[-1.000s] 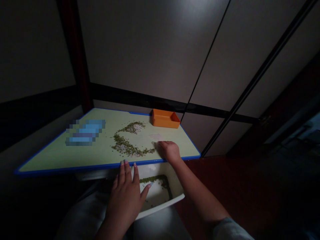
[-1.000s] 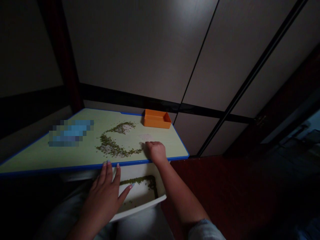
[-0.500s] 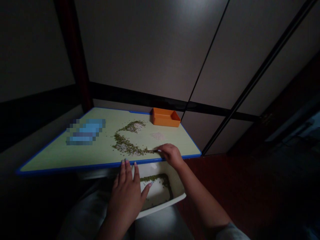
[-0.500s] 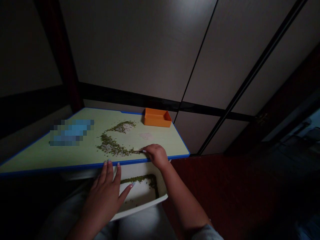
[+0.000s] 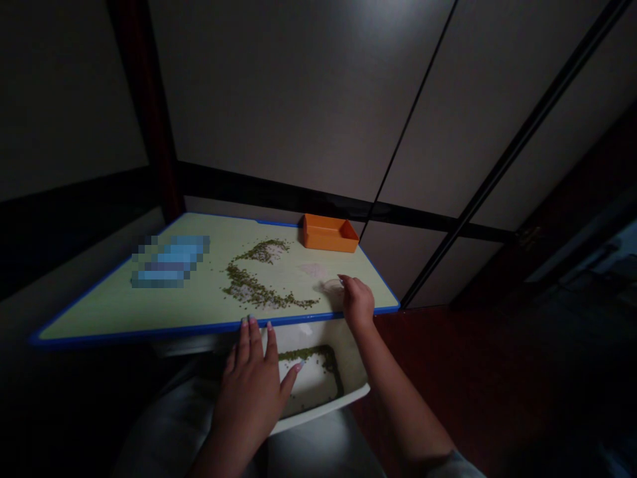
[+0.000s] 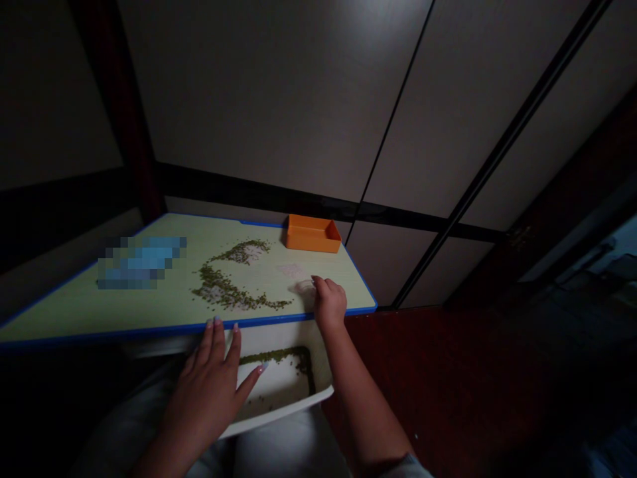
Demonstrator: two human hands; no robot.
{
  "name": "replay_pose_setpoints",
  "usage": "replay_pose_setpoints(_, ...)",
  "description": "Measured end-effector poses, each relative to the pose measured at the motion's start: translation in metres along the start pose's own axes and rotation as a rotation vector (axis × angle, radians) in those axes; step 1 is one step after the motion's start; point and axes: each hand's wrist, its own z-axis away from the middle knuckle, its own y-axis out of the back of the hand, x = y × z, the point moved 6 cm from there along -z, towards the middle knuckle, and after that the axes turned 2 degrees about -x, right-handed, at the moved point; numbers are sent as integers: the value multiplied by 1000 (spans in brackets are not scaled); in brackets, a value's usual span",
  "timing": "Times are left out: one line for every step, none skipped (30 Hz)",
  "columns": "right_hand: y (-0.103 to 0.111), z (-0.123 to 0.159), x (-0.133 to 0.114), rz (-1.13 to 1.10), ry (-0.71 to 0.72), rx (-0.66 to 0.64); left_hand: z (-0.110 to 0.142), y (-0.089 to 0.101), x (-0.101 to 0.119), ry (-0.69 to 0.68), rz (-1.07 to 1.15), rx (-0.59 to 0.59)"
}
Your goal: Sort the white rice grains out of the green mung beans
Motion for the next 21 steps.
replay_pose_setpoints(0,0,2,10,-28,-6,0,0,0,0,0,2)
replay_pose_setpoints(0,-1,3,21,-48,-17,0,0,0,-2,-1,5)
replay_pose_setpoints(-1,-1,3,34,-60,-33,0,0,0,-7,-1,10)
replay_pose_setpoints(-1,-1,3,49,-66,-52,0,0,0,-11,-1,13)
replay_pose_setpoints(-2,-1,3,65,-67,-72,0,0,0,-12,0,13)
replay_pose_setpoints(-3,-1,2,80,-65,-91,0,-1,-1,-11,0,11)
replay_pose_setpoints(-5,-1,2,91,-58,-107,0,-1,-1,-10,1,7)
replay_pose_setpoints(-6,-1,1,97,-48,-119,0,-2,-1,-9,3,2)
replay_pose_setpoints(-7,-1,0,98,-37,-126,0,-2,0,-9,4,0)
replay_pose_setpoints(-8,-1,0,93,-26,-130,0,-1,0,-9,5,1)
replay_pose_setpoints(-9,-1,0,82,-16,-133,0,-1,0,-10,6,3)
replay_pose_setpoints(-10,-1,-1,67,-7,-137,0,0,0,-9,7,4)
replay_pose_setpoints(-10,0,-1,50,0,-141,0,0,1,-7,8,4)
replay_pose_setpoints(-10,0,0,31,5,-143,0,0,0,-5,10,2)
replay_pose_setpoints(-10,1,0,12,9,-142,0,0,0,-3,12,0)
replay_pose_setpoints(-9,2,0,-6,12,-138,1,-1,0,-2,14,-3)
replay_pose_setpoints(-8,2,1,-22,13,-129,1,-1,0,-2,15,-5)
replay_pose_setpoints(-6,3,1,-34,11,-118,1,-2,0,-4,16,-6)
replay_pose_setpoints(-5,4,2,-42,6,-106,1,-2,0,-8,17,-6)
replay_pose_setpoints(-4,4,3,-46,-2,-97,1,-2,0,-11,16,-5)
replay_pose_setpoints(-4,5,5,-46,-11,-91,1,-2,0,-14,16,-2)
